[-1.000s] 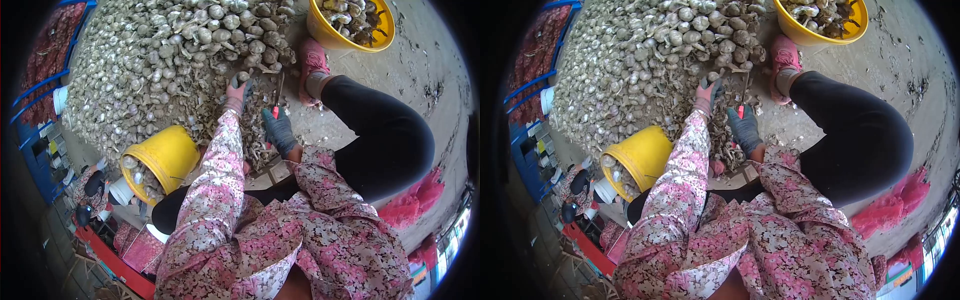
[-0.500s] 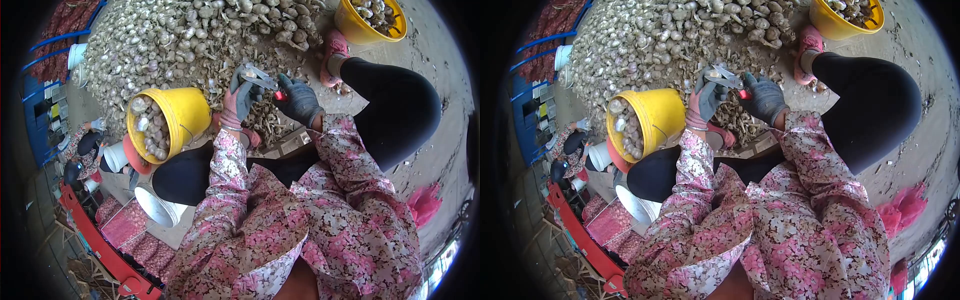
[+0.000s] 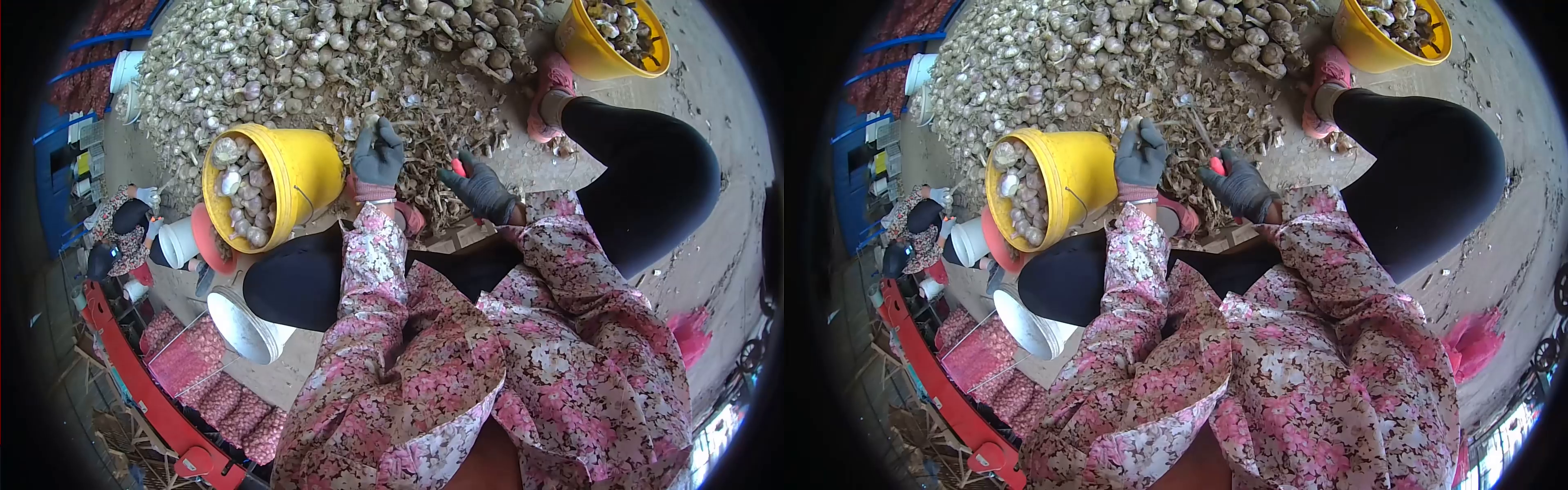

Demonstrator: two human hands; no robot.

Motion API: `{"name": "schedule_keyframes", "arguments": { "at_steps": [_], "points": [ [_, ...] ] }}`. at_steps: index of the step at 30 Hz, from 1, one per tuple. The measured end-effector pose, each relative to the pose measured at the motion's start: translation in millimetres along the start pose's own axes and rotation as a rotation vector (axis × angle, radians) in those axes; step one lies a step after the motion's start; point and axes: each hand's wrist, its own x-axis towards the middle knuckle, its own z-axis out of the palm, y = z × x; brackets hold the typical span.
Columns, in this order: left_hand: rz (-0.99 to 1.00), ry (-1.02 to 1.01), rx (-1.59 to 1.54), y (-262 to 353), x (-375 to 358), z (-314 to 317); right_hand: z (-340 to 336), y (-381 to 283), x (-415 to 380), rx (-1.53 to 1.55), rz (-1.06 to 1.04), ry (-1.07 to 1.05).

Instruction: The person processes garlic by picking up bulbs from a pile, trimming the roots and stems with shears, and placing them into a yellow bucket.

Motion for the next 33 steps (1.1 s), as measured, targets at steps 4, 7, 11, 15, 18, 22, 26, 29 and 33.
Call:
{"name": "schedule_keyframes", "arguments": {
  "at_steps": [4,7,11,15,18,22,26,29,33],
  "points": [
    [0.103,-0.007,0.203,-22.4,-20.3,18.4,3.2,-33.9,-20.5,-0.103,0.064,-0.064],
    [0.081,0.000,0.505,-38.6,-34.6,13.2,5.7,-28.6,-12.9,-0.052,0.082,-0.035],
    [0.064,-0.015,0.519,-43.0,-48.3,16.9,3.6,-6.9,3.5,0.093,-0.060,-0.033],
    [0.281,-0.257,-0.012,3.2,-55.2,29.7,1.3,-8.4,6.0,0.572,0.203,-0.129],
    [0.477,-0.334,-0.205,32.9,-81.4,60.7,-6.2,-12.8,13.1,0.807,0.354,-0.156],
    [0.334,-0.060,0.103,31.4,-11.2,35.4,-21.0,-53.3,18.9,1.281,0.400,-0.191],
    [0.273,0.292,0.877,-26.2,95.3,18.5,-21.5,-27.8,48.6,0.770,0.378,-0.112],
    [0.119,0.483,0.983,-42.1,189.6,-1.7,-18.4,3.4,59.1,0.574,0.208,-0.029],
    [0.107,0.610,1.423,-55.7,302.8,-50.7,-16.6,6.8,65.4,0.475,0.191,0.192]
  ]
}}
